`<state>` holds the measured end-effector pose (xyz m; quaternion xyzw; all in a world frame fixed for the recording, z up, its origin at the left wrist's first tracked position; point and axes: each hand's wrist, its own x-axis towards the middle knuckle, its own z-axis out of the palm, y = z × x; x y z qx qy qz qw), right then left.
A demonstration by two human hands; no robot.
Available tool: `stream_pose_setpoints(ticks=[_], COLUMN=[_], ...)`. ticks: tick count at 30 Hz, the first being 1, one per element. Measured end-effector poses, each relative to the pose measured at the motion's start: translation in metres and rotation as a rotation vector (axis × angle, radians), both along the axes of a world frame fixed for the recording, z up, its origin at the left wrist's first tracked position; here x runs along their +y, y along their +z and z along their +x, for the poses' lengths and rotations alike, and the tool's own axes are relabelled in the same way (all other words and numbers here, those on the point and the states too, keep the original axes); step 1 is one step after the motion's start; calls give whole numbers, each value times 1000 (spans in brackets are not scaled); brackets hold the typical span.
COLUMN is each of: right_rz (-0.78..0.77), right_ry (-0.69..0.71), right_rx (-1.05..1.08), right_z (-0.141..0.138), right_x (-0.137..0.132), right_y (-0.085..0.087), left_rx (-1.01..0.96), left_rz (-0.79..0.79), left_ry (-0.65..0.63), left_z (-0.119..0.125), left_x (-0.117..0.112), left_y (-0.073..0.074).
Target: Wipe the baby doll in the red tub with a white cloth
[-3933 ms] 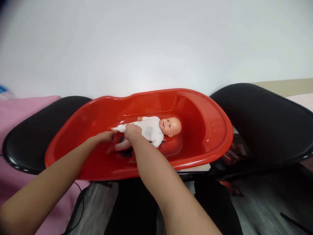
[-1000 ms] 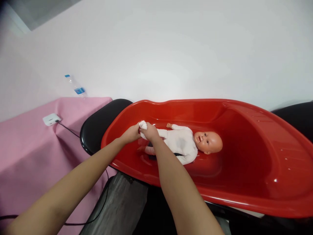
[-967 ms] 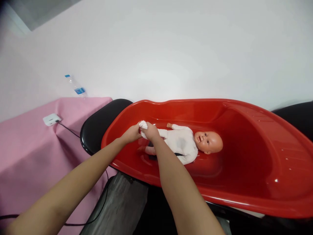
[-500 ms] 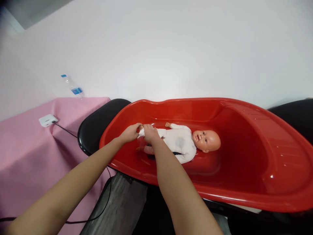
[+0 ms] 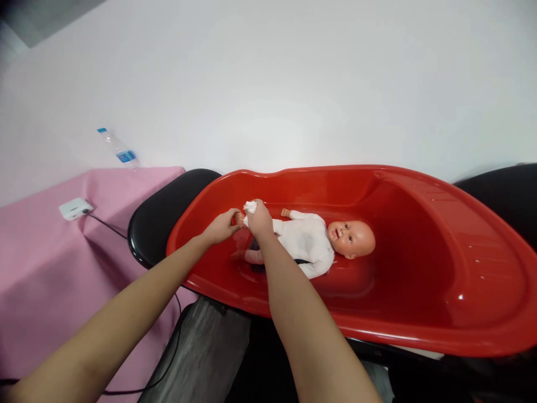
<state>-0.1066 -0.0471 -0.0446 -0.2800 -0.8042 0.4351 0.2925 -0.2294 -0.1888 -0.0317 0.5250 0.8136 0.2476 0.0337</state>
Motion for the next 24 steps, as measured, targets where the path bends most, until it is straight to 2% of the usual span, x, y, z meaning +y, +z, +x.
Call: stream_pose_setpoints(ticks=[2, 4, 8, 12, 15, 20, 24], right_rz=[13, 38, 31, 239, 308, 377, 291], right_ry=[-123, -154, 39, 285, 419, 301, 276], right_rx=[-31, -129, -265, -264, -274, -323, -308], right_z=[0, 1, 4, 1, -1, -1, -3], right_x=[-3, -5, -10, -15, -14, -5, 5], right_y=[5, 11, 17, 13, 5, -7, -9], left_rx=[16, 21, 34, 42, 51, 73, 81], left_rz=[-3, -5, -18, -64, -89, -75, -77], left_ry=[1, -2, -12, 6, -6, -49, -46], left_z=[0, 0, -1, -2, 0, 8, 9], left_x=[1, 1, 0, -3, -2, 2, 2], left_y=[0, 0, 1, 0, 1, 5, 6])
